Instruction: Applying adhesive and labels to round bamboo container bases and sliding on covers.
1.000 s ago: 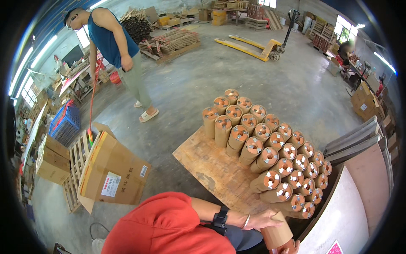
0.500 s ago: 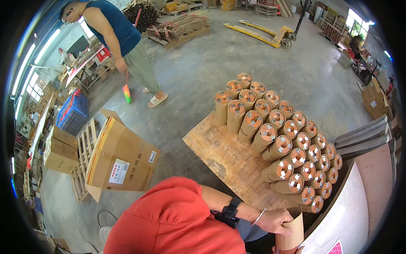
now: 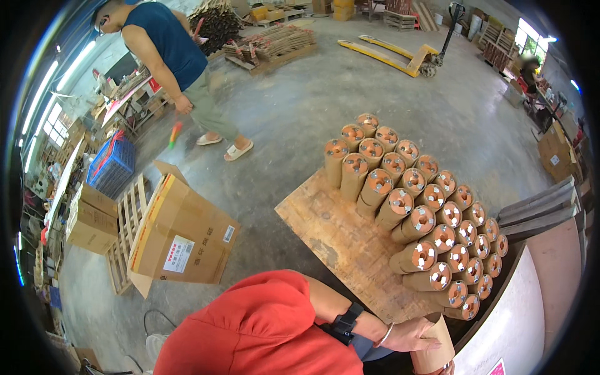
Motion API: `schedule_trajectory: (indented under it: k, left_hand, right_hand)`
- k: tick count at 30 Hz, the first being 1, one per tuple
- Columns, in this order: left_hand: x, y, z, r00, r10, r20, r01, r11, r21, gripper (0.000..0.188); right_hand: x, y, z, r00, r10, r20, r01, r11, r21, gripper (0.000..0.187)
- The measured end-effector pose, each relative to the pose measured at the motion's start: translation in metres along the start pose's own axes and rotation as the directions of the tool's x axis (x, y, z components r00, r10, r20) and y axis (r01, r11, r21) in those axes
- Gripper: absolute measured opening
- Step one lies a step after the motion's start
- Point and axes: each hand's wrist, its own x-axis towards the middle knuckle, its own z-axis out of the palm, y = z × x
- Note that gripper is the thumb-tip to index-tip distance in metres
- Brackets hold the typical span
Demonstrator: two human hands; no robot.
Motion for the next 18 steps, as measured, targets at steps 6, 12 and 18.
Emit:
schedule_trajectory:
  k: [6,12,18]
  left_hand:
    - [-0.004,-0.001,-0.008,0.985,0.136,0.108,-0.125,0.987,-0.098,0.023]
    - [0.019,0.008,-0.028,0.960,-0.282,-0.010,0.265,0.913,-0.310,0.030]
    - [0.031,0.013,0.046,0.750,-0.355,0.558,0.590,0.741,-0.320,0.045]
  right_hand:
    - [-0.040,-0.024,0.026,0.947,-0.282,-0.153,0.256,0.952,-0.168,0.051]
    - [-0.077,-0.052,0.034,0.848,-0.530,0.012,0.419,0.655,-0.629,0.061]
    - [-0.123,-0.035,-0.005,0.738,-0.668,-0.098,0.456,0.599,-0.658,0.059]
